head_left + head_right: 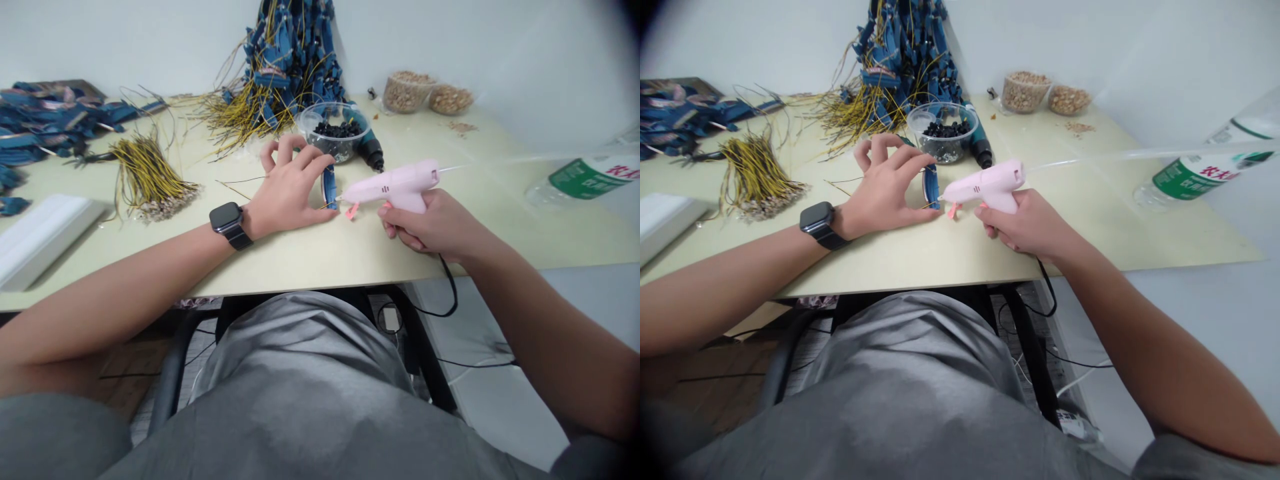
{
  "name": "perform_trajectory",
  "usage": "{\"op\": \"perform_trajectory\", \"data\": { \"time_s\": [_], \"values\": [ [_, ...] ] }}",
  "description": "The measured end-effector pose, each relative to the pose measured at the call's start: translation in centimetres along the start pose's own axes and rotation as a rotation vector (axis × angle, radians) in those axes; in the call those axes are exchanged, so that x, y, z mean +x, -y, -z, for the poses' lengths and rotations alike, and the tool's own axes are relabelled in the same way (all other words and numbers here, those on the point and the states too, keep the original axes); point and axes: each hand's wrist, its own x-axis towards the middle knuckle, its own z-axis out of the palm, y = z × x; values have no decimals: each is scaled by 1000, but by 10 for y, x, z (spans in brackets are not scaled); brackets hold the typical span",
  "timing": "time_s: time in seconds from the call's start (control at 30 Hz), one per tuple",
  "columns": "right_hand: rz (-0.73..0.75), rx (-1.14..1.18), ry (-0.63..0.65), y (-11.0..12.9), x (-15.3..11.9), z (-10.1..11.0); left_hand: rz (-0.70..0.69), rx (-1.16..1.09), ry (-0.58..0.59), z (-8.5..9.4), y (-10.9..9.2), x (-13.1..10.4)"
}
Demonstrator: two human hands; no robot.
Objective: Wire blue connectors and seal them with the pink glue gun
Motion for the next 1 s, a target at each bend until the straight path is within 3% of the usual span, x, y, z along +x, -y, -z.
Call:
{"op": "perform_trajectory", "data": {
  "time_s": [1.0],
  "values": [
    [-3,-9,-13,1,0,-1,14,11,-1,-2,0,0]
  ]
}}
